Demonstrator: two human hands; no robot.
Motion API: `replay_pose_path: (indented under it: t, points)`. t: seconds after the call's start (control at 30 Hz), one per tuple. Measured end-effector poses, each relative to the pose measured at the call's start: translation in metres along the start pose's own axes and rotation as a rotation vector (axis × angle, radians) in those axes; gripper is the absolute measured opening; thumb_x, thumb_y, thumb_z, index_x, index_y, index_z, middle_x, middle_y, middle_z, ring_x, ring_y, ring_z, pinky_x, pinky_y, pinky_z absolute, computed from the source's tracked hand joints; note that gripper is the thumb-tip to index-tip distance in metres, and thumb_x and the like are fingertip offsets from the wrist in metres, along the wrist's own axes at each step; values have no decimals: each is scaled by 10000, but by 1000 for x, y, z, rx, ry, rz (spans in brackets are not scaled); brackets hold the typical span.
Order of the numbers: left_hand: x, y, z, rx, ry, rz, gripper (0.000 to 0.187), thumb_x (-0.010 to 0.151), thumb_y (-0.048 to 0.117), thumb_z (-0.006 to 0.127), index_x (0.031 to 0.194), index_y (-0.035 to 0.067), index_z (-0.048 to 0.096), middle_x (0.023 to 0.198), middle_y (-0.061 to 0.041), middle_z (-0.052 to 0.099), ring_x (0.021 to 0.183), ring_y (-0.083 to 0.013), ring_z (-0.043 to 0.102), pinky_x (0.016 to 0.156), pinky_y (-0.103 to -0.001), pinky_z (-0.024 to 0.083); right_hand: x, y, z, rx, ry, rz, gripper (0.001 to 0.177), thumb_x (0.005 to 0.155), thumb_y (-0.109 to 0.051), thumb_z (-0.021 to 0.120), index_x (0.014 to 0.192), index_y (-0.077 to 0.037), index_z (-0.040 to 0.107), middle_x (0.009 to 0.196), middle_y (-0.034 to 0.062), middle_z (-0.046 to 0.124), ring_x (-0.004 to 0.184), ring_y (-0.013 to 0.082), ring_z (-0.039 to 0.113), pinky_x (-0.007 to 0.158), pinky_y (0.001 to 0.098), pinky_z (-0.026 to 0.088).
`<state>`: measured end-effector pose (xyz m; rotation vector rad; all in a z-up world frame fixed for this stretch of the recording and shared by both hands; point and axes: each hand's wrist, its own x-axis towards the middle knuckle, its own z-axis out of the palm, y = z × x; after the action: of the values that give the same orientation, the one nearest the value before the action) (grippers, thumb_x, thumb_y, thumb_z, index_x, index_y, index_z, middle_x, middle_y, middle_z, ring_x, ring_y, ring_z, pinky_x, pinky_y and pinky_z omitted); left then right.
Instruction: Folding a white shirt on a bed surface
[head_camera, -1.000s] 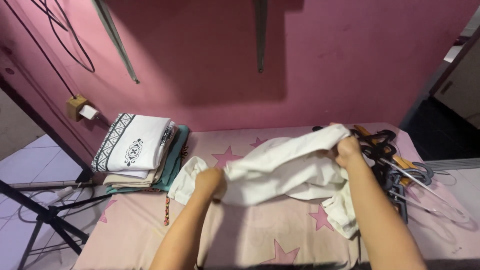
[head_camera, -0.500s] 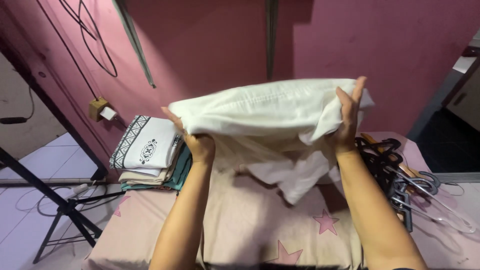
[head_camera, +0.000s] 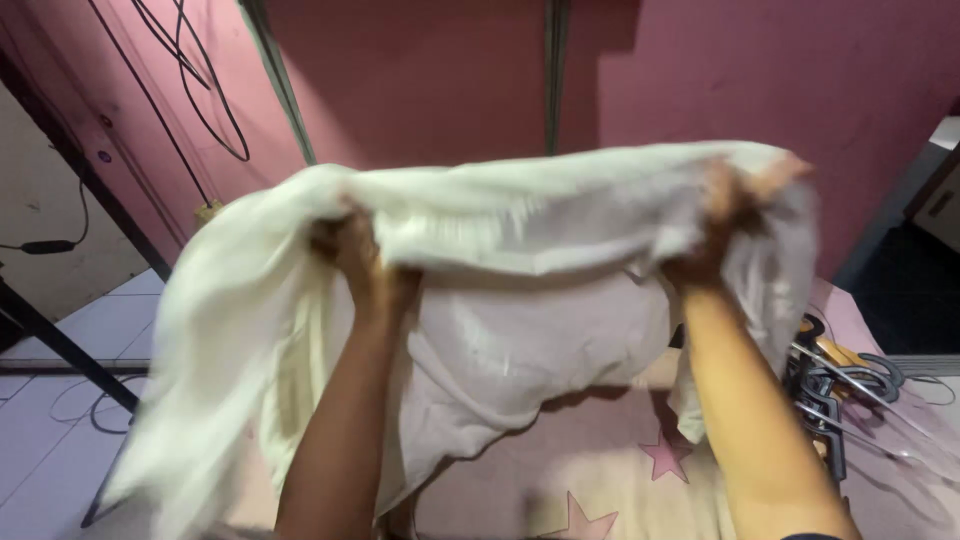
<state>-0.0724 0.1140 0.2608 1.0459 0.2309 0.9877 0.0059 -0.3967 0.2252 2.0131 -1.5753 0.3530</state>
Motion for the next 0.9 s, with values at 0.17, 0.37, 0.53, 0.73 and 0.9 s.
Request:
replay_pose_path:
  t: [0.17,0.37,0.53,0.73,0.9]
  points:
    - [21,-48,-38,1027,-674,310,962,789,279,815,1498,230,166,1234,-276,654,1128,-472,667,922,-611,528,-60,-28,35,1319,-443,-873,1036,798,-413,790,1665,-306,234,1697,242,106,1555,359,184,1259,476,199]
    - [46,-186,-158,1628,-687,106,504,737,659,737,1016,243,798,901,-92,773,989,-293,764,788,-464,626,-125,32,88,936,-791,-1107,633,889,-639,639,786,-36,805,700,195,789,590,324,771,452,442,595]
    - [22,-176,-189,1670,-689,-90,565,810,601,643,1019,97,791,929,-165,775,994,-355,757,799,-509,597,-168,54,115,791,-1205,-964,677,884,-569,724,821,105,696,625,256,694,412,316,670,260,376,522]
    - [-4,-175,-194,1605,-737,-259,595,874,508,660,1161,-4,763,1072,-224,775,1120,-394,718,935,-541,568,-218,38,130,845,-758,-1252,384,907,-438,611,977,-114,807,1041,174,784,1049,363,735,918,470,594]
    - [-16,-156,-192,1545,-671,-201,454,856,415,654,1030,23,802,963,-224,783,1054,-409,739,872,-549,589,-215,5,153,1718,-1047,-516,265,1024,-215,557,1167,4,598,1025,251,702,669,290,732,573,374,634]
